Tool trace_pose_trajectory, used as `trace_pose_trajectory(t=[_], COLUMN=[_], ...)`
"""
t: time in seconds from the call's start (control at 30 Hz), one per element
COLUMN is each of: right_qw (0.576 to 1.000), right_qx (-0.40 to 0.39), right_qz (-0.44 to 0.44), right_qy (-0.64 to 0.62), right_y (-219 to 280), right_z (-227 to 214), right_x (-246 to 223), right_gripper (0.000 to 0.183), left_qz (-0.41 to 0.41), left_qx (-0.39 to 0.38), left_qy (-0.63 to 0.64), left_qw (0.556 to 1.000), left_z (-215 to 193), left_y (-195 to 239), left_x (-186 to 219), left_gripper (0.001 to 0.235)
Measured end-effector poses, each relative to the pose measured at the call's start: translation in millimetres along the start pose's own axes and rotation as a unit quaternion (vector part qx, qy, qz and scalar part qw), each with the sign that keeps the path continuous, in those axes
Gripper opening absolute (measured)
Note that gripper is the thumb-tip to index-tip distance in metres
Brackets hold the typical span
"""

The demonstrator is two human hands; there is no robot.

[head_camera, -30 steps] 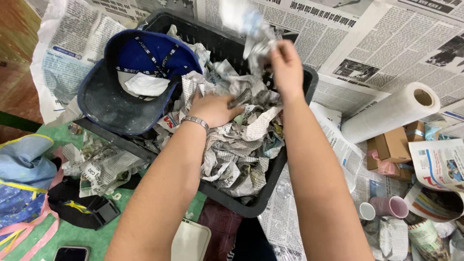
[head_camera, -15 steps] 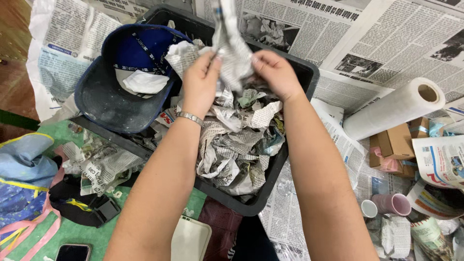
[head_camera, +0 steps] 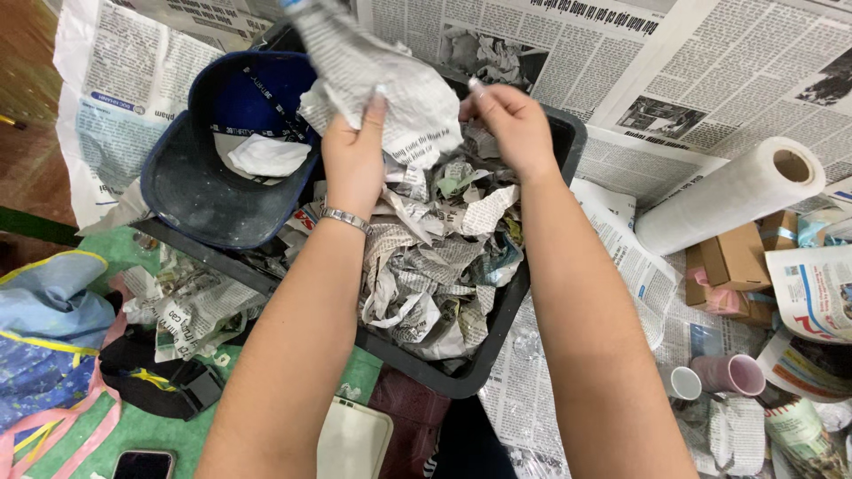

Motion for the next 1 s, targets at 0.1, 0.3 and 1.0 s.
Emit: trace_pose_trajectory(t=[0.1, 0.3, 1.0], right_qw=[0.941, 0.805, 0.899], right_qx=[0.091, -0.190, -0.082], right_qz=[0.013, 0.268, -0.187], right_qy=[0.324, 0.494, 0.388], right_y=[-3.5, -23.2, 9.6], right_z=[-10.8, -2.1, 16.7], right_x=[22.3, 90.9, -12.3], right_gripper=[0.029, 0.034, 0.028], left_qz=[0.061, 0.084, 0.132], left_qx=[0.005, -0.063, -0.183], left_qy=[0.126, 0.138, -0.400], left_qw=[0.990, 0.985, 0.888], left_z=[-0.5, -0.1, 8.1], left_y=[-1.4, 1.2, 8.8], left_x=[-1.2, -2.1, 2.6], left_gripper=[0.038, 0.036, 0.019])
Point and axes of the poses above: each hand's wrist, its own y-axis away from the middle knuckle, its own z-axis out of the palm, x = y × z, the point moved 2 cm from there along -y, towards the middle knuckle, and after that the axes turned 1 degree about x, right-handed, at the moved point
